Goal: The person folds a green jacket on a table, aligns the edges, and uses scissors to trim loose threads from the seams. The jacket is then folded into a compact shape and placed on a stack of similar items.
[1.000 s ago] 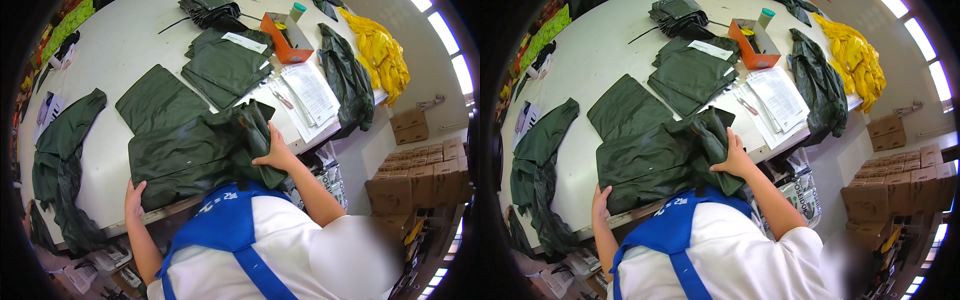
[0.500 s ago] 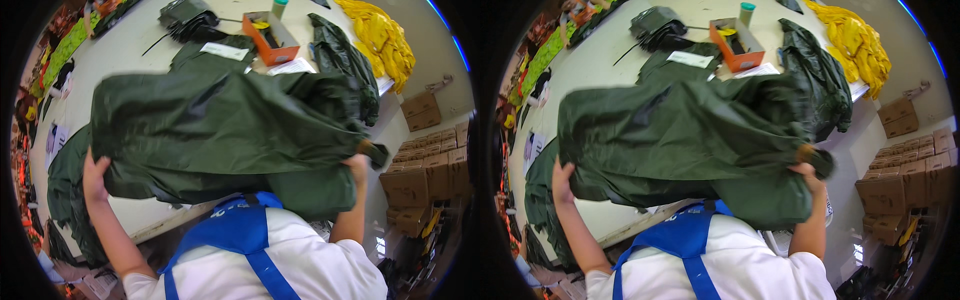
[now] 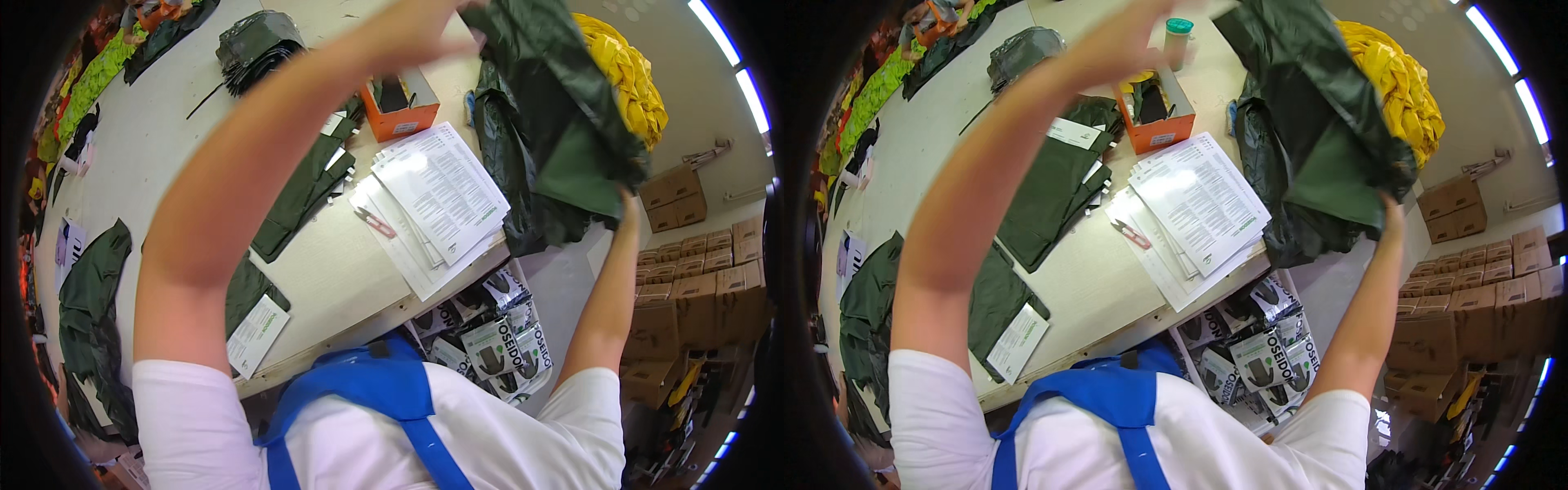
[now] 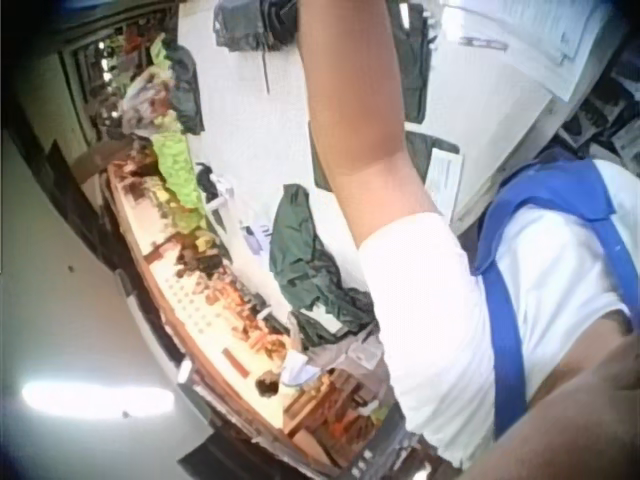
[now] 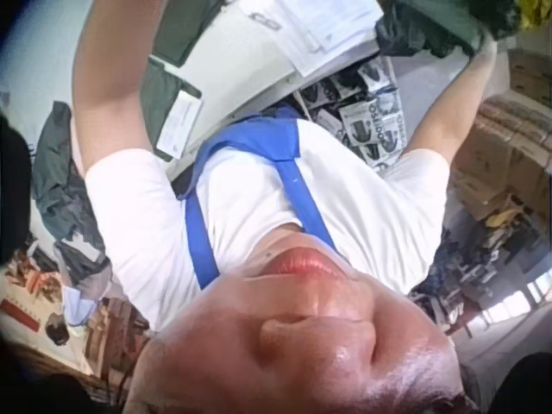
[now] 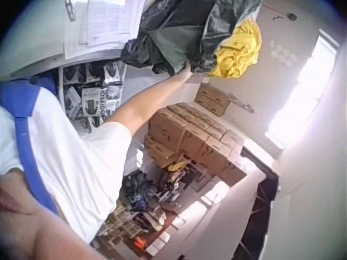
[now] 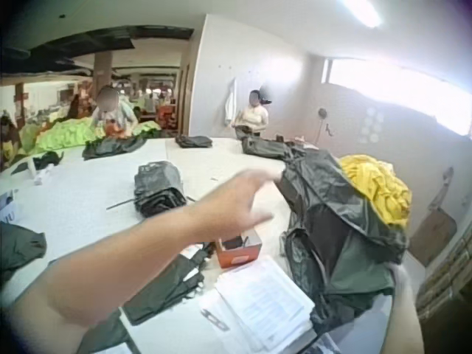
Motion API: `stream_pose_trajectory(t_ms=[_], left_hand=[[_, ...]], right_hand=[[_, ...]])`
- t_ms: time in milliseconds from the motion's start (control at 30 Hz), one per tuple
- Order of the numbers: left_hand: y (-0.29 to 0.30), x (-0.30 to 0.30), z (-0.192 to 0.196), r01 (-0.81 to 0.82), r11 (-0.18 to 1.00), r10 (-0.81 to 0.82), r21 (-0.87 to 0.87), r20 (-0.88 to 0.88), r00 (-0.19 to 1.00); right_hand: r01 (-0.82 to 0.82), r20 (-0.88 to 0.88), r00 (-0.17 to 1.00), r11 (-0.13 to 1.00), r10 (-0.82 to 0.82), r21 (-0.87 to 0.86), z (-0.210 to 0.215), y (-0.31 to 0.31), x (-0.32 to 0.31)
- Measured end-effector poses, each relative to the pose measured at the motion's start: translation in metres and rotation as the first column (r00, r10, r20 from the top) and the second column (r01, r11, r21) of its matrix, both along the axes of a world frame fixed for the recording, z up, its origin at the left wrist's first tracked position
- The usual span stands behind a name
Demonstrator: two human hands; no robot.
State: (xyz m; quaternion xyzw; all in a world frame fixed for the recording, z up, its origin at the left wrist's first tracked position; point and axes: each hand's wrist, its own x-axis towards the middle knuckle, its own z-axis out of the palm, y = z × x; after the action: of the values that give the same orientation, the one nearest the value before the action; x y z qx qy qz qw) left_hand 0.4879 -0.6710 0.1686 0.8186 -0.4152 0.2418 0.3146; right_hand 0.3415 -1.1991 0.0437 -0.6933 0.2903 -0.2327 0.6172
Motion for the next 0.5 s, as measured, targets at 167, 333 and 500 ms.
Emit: stream_pose_trajectory(t_ms=[167,333,500], left_hand=[[0.112,-0.106,-0.146,-0.094,0.948,0.253,0.305,-0.538,0.804],[0.235,-0.273,-0.233,-0.527,0.737,0.659,0.423,-0.622,0.422],[0.286,-0.389,-0.275,-0.735,0.5,0.816,0.458,-0.533,0.223]], right_hand=[[0.241,-0.421,0.604,0.658,-0.677,-0.713,-0.099,-0.009,0.04],[0.057,0.006,0.99,0.35,-0.143,-0.935,-0.103,0.158,0.022],[-0.537,-0.22,0.719,0.326,0.66,-0.778,-0.139,0.41,-0.027]])
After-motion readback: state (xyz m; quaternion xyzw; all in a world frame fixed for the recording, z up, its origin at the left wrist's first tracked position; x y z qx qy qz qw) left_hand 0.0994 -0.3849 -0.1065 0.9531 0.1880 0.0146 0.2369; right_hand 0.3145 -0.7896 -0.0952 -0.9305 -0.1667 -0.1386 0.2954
